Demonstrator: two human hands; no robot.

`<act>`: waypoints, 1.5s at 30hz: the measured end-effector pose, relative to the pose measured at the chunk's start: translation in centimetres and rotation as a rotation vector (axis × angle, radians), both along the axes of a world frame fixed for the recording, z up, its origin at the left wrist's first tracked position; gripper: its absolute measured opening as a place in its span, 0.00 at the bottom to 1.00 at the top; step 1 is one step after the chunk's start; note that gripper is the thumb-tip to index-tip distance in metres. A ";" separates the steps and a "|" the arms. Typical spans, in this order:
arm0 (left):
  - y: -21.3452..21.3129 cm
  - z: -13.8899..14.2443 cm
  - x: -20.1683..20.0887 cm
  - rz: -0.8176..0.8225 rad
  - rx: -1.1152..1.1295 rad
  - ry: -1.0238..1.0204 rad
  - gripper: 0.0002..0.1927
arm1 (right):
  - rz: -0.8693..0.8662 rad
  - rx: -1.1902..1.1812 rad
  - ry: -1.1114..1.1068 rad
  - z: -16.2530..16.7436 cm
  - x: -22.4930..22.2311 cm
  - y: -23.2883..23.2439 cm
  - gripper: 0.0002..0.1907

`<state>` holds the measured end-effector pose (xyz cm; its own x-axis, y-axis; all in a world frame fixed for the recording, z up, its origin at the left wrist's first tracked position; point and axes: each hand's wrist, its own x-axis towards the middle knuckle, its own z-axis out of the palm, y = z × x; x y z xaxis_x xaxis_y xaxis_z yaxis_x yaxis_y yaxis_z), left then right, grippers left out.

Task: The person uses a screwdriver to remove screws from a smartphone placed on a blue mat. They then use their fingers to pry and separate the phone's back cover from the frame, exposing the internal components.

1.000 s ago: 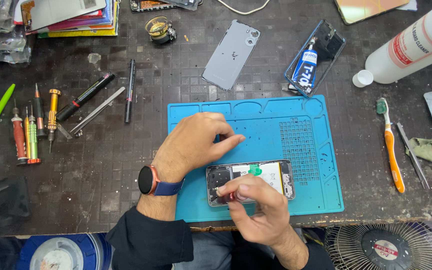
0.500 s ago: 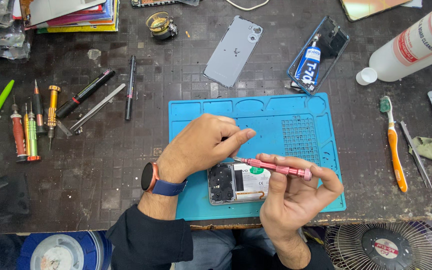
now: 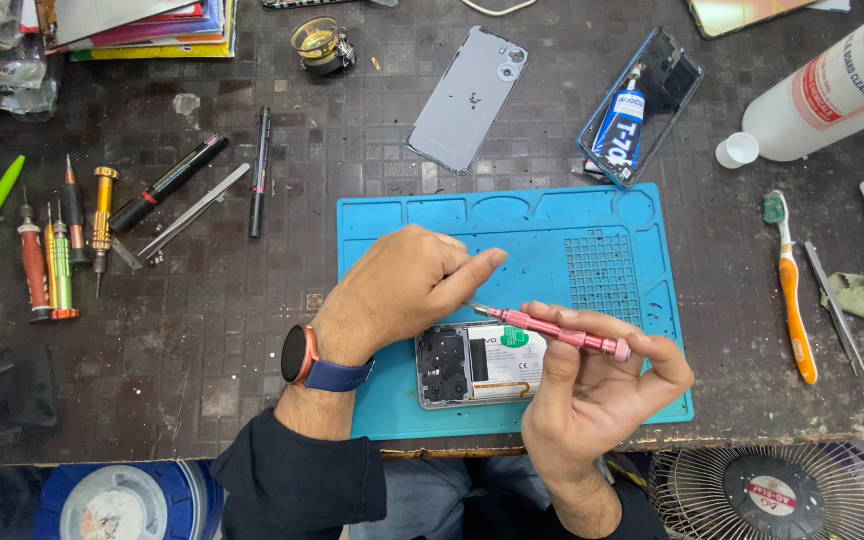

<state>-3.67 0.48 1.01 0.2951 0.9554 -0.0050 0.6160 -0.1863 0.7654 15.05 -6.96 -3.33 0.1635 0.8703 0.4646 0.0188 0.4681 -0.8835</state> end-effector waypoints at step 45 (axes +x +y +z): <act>-0.2 0.2 -4.2 0.760 0.655 -0.251 0.25 | -0.007 0.043 0.364 -1.2 1.3 0.4 0.23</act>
